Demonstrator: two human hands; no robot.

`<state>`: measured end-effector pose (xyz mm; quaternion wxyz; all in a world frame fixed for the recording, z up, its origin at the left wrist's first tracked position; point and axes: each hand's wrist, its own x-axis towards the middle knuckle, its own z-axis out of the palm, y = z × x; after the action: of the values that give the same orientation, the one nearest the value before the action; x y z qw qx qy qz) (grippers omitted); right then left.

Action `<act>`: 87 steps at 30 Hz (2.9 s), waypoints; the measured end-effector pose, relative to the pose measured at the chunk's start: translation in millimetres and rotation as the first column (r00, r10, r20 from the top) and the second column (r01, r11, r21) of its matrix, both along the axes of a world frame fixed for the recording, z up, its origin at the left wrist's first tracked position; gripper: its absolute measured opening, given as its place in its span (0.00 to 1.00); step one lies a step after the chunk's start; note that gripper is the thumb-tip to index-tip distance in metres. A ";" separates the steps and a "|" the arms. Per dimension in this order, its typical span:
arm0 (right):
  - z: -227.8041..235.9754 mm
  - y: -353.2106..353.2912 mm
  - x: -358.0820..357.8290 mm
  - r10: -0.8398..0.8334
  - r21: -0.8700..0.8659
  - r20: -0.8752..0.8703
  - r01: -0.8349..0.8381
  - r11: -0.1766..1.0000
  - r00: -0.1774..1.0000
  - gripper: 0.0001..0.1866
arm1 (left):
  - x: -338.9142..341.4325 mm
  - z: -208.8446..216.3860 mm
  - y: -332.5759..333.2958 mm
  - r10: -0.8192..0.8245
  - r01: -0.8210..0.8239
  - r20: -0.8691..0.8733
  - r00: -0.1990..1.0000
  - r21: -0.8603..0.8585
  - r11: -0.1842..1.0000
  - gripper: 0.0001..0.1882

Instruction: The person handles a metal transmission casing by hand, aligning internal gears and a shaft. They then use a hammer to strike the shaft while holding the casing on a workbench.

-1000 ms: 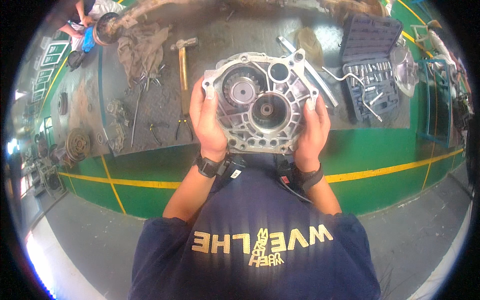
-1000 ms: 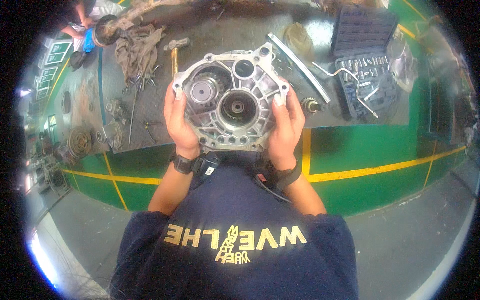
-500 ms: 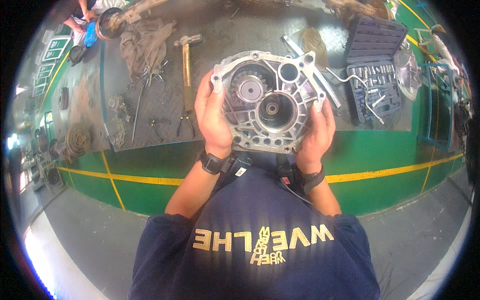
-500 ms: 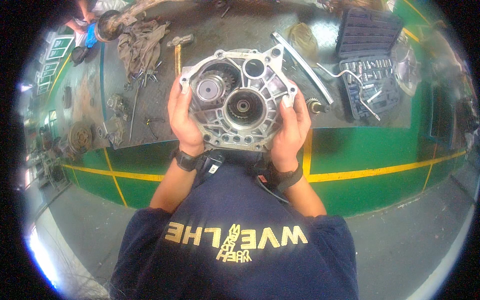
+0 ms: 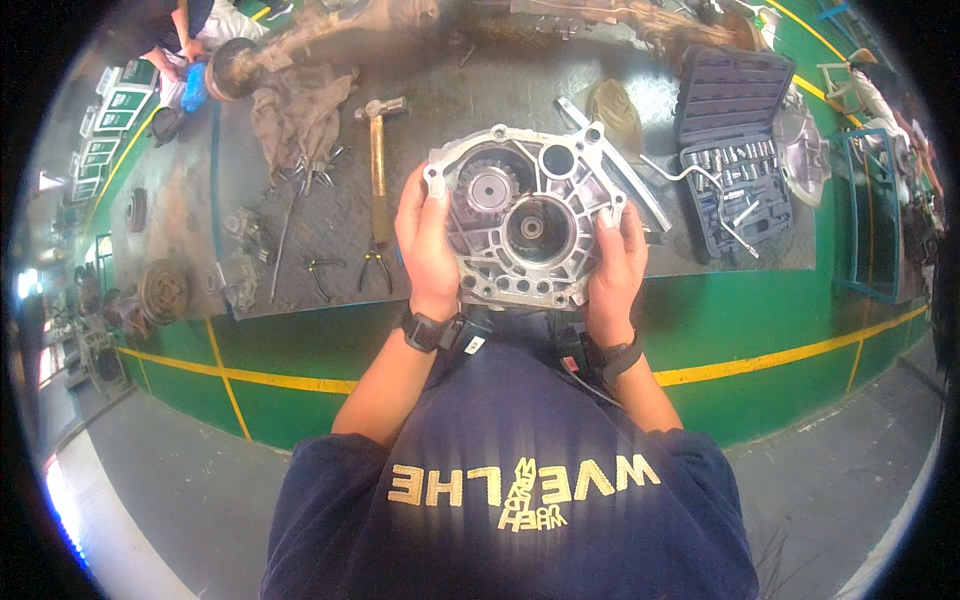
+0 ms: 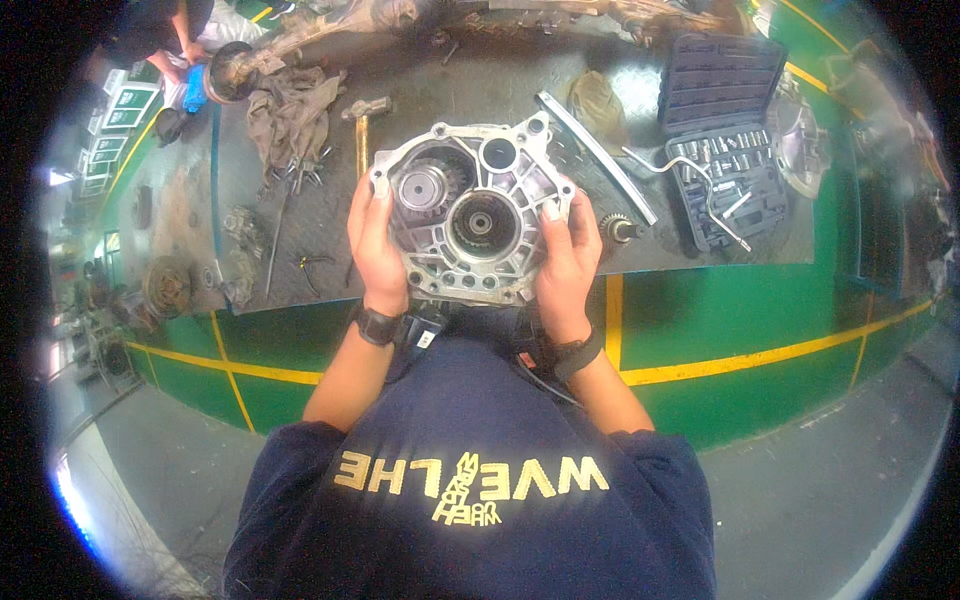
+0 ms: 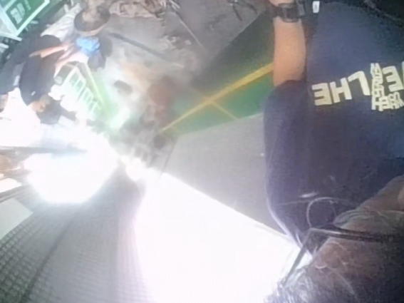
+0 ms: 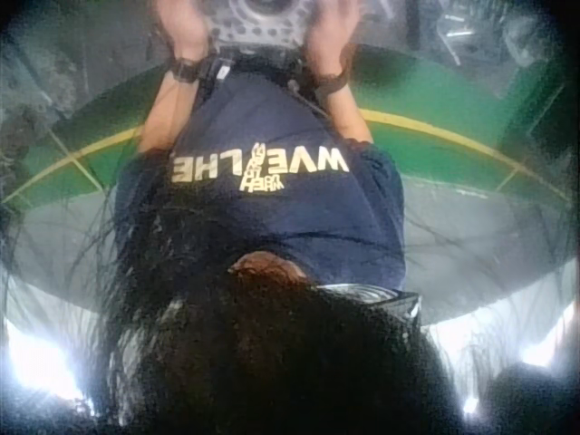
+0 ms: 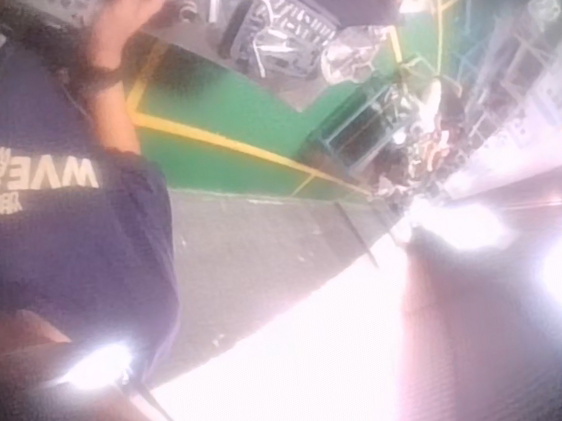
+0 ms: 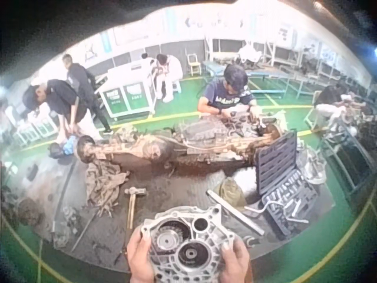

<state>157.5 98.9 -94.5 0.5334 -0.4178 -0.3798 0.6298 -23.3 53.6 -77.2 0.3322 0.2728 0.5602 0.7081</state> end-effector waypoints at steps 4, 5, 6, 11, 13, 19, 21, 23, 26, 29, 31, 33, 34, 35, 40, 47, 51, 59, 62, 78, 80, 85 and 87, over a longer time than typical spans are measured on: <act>-5.5 2.6 0.6 0.020 -0.001 -0.021 -0.020 1.000 1.000 0.20 | -1.8 -2.9 -0.7 -0.001 0.002 -0.048 0.999 0.023 1.000 0.20; -5.5 2.8 1.1 0.042 0.005 -0.009 -0.042 0.999 0.999 0.20 | -3.7 -7.0 -0.8 0.008 -0.007 -0.061 0.998 0.015 1.000 0.20; -10.6 3.8 0.2 0.040 0.023 -0.051 -0.038 0.999 0.998 0.20 | -4.3 -9.2 -1.2 0.017 -0.016 -0.075 0.997 0.007 1.000 0.20; -9.2 7.2 4.0 0.105 0.084 -0.058 -0.100 0.991 0.993 0.19 | -1.9 -13.4 -7.4 -0.013 0.011 0.014 1.000 0.099 0.995 0.18; -10.1 6.6 5.5 0.127 0.118 -0.068 -0.119 0.986 0.990 0.20 | -4.1 -17.0 -8.1 -0.020 0.022 -0.018 1.000 0.120 0.992 0.18; -20.4 8.7 8.5 0.070 0.162 -0.009 -0.067 0.984 0.998 0.22 | -0.4 -11.2 -4.6 -0.009 0.013 -0.093 0.996 0.041 0.999 0.19; -32.6 14.7 12.7 -0.010 0.242 0.243 -0.051 0.969 0.970 0.24 | -1.5 -11.4 -6.7 0.001 0.004 -0.186 0.983 0.028 1.000 0.20; -28.8 15.4 12.8 0.156 0.241 0.097 -0.175 0.955 0.983 0.25 | -14.7 -26.4 -6.5 0.016 -0.009 -0.189 0.982 0.039 0.999 0.22; -21.2 14.3 20.6 0.179 0.266 0.144 -0.213 0.940 0.973 0.25 | -7.2 -13.8 -10.3 0.019 -0.022 -0.210 0.977 -0.008 1.000 0.26; -17.3 14.0 26.3 0.155 0.308 0.181 -0.206 0.929 0.971 0.25 | -4.6 -17.1 -6.9 0.015 -0.019 -0.206 0.978 -0.017 1.000 0.26; -7.3 9.4 27.8 0.120 0.295 0.250 -0.194 0.936 0.961 0.25 | -15.2 -27.7 -6.4 0.028 -0.027 -0.185 0.982 0.006 1.000 0.26; -5.4 8.9 30.5 0.184 0.261 0.235 -0.245 0.934 0.954 0.25 | -26.4 -43.3 -6.8 0.042 -0.039 -0.131 0.990 0.027 0.999 0.25; -10.7 9.7 28.5 0.158 0.315 0.264 -0.240 0.918 0.952 0.26 | -32.9 -49.7 -8.1 0.043 -0.040 -0.134 0.990 0.030 0.999 0.25; -16.7 12.9 28.5 0.125 0.366 0.292 -0.231 0.901 0.948 0.26 | -33.7 -49.0 -6.3 0.029 -0.020 -0.127 0.991 0.066 0.998 0.25; -22.1 9.7 31.7 0.204 0.307 0.212 -0.263 0.915 0.956 0.27 | -30.2 -36.0 -2.9 -0.029 0.032 -0.293 0.956 0.006 0.999 0.22; -26.9 23.7 34.7 0.179 0.363 0.247 -0.263 0.894 0.952 0.26 | 10.2 -2.8 -7.5 -0.037 0.042 -0.267 0.963 0.015 0.999 0.25; -20.5 25.9 29.9 0.301 0.322 0.143 -0.332 0.887 0.943 0.26 | 4.7 -5.9 -7.3 0.060 -0.051 -0.181 0.982 0.052 0.997 0.22; -29.5 26.1 22.0 0.207 0.352 0.197 -0.266 0.897 0.958 0.28 | 0.0 -6.9 -5.8 0.105 -0.099 -0.307 0.946 0.036 0.994 0.18; -28.9 19.7 17.9 0.168 0.350 0.154 -0.212 0.912 0.974 0.27 | -4.8 -6.1 -7.9 0.037 -0.024 -0.218 0.975 0.060 0.998 0.19; -14.2 10.6 16.9 0.119 0.320 0.164 -0.167 0.933 0.979 0.22 | -3.2 -12.5 -7.9 0.025 -0.015 -0.256 0.966 0.044 0.999 0.20; -8.4 12.9 18.3 0.118 0.320 0.176 -0.170 0.932 0.977 0.22 | -4.5 -13.6 -3.7 0.007 0.010 -0.230 0.973 0.073 0.997 0.20; -10.2 17.3 4.0 0.195 0.326 0.138 -0.231 0.917 0.971 0.26 | -30.8 -15.2 -10.9 0.052 -0.055 -0.292 0.955 -0.002 0.999 0.20; -37.0 8.3 12.5 0.030 0.230 0.489 -0.162 0.960 0.872 0.33 | -14.6 -3.5 -9.9 0.038 -0.043 -0.261 0.965 -0.015 0.999 0.20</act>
<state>170.0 107.2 -131.5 0.4408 -0.4669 -0.6010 0.4760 -37.9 43.7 -80.7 0.2440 0.3487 0.6117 0.6669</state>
